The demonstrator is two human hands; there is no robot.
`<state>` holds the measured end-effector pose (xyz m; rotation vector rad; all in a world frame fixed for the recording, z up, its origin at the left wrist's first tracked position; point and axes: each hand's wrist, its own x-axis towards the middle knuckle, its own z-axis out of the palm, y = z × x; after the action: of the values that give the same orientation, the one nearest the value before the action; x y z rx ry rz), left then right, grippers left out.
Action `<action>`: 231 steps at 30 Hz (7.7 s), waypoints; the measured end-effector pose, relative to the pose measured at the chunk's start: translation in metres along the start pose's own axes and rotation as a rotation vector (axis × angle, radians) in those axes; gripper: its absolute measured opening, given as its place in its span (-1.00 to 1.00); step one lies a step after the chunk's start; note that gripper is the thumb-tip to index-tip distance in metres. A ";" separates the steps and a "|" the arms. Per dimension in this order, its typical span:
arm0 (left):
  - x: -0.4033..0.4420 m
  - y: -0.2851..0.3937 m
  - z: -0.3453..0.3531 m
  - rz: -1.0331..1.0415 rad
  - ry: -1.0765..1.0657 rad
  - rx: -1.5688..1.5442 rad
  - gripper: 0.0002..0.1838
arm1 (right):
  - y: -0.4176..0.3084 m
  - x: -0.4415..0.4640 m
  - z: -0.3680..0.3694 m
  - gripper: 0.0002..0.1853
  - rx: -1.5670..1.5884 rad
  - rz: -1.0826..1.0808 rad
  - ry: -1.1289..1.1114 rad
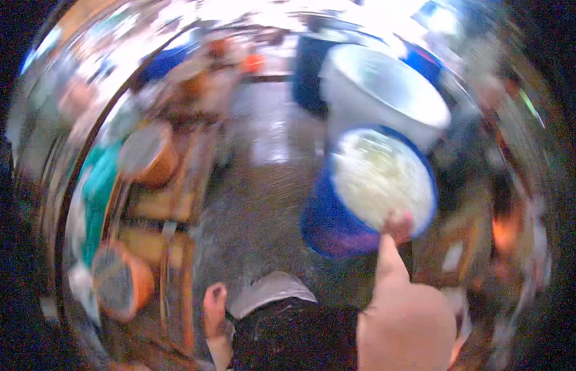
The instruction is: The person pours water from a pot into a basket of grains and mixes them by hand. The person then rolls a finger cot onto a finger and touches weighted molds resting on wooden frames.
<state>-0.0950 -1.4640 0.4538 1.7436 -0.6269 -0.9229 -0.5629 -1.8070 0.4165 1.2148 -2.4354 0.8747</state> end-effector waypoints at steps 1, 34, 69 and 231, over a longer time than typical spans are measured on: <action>0.010 -0.017 0.001 -0.038 -0.072 -0.015 -0.67 | 0.001 -0.003 -0.005 -0.27 -0.033 0.047 0.008; 0.109 0.064 0.118 0.113 -1.018 0.250 -0.70 | 0.001 -0.007 -0.018 -0.41 0.028 0.148 0.073; 0.325 0.114 0.186 0.091 -0.821 0.411 -0.48 | 0.005 -0.003 0.009 -0.52 -0.130 -0.169 0.153; 1.716 0.760 0.616 -0.091 1.579 0.257 -0.75 | -1.643 0.474 0.998 -0.47 1.294 -2.842 -1.250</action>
<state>0.3887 -3.3759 0.5570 2.0978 0.4107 0.6337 0.4732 -3.4913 0.5202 -2.2725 -1.4015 -0.0418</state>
